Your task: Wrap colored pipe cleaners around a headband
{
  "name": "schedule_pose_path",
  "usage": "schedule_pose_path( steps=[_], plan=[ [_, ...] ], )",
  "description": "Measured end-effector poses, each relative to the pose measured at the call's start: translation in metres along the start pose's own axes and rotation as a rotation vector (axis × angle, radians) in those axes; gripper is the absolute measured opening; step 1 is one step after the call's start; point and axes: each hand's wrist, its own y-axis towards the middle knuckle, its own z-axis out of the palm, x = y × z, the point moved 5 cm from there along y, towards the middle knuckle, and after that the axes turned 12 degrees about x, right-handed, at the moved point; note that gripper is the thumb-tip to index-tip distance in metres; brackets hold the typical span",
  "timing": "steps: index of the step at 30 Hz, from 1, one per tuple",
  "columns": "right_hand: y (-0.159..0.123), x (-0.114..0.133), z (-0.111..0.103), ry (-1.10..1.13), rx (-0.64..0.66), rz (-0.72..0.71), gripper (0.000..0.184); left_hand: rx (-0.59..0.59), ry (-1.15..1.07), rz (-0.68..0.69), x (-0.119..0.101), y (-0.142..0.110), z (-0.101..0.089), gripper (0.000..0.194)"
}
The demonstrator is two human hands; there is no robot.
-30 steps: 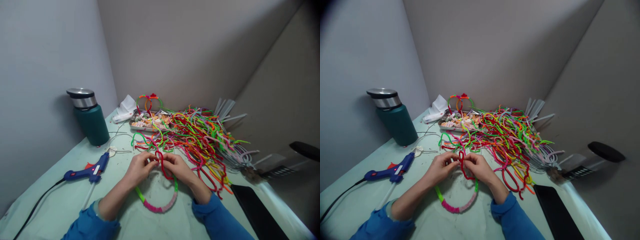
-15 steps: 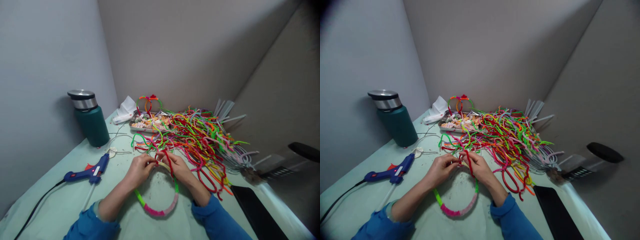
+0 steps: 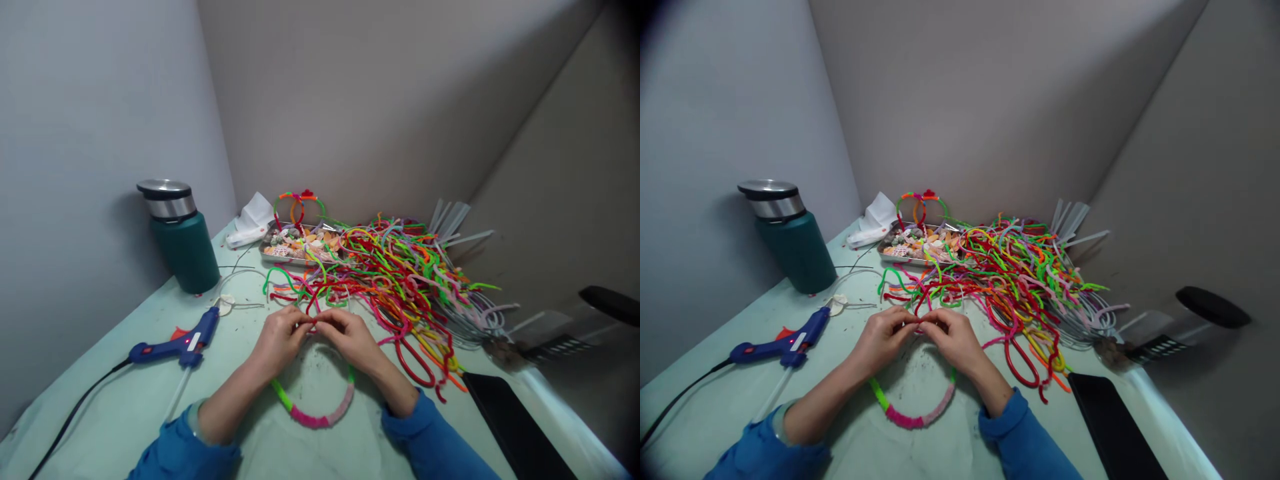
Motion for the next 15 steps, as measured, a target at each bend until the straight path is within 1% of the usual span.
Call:
schedule_pose_path(
  steps=[3,10,13,15],
  plan=[
    [-0.0013,0.0004,0.0048,-0.048,-0.003,-0.019,0.014,-0.010,-0.006,0.011,-0.0014,-0.0002,-0.0009,0.015],
    [-0.0033,0.0052,0.0003,-0.149,-0.063,-0.081,0.011,-0.008,-0.015,0.031,-0.0031,-0.0009,-0.0010,0.017],
    [-0.0044,0.0087,-0.0004,-0.172,-0.064,-0.107,0.010,0.042,-0.081,0.011,-0.0026,0.0004,-0.0006,0.018],
    [-0.0050,0.0102,-0.0005,-0.182,-0.057,-0.110,0.010,0.106,-0.164,-0.034,-0.0006,0.0019,0.0011,0.020]
  ],
)
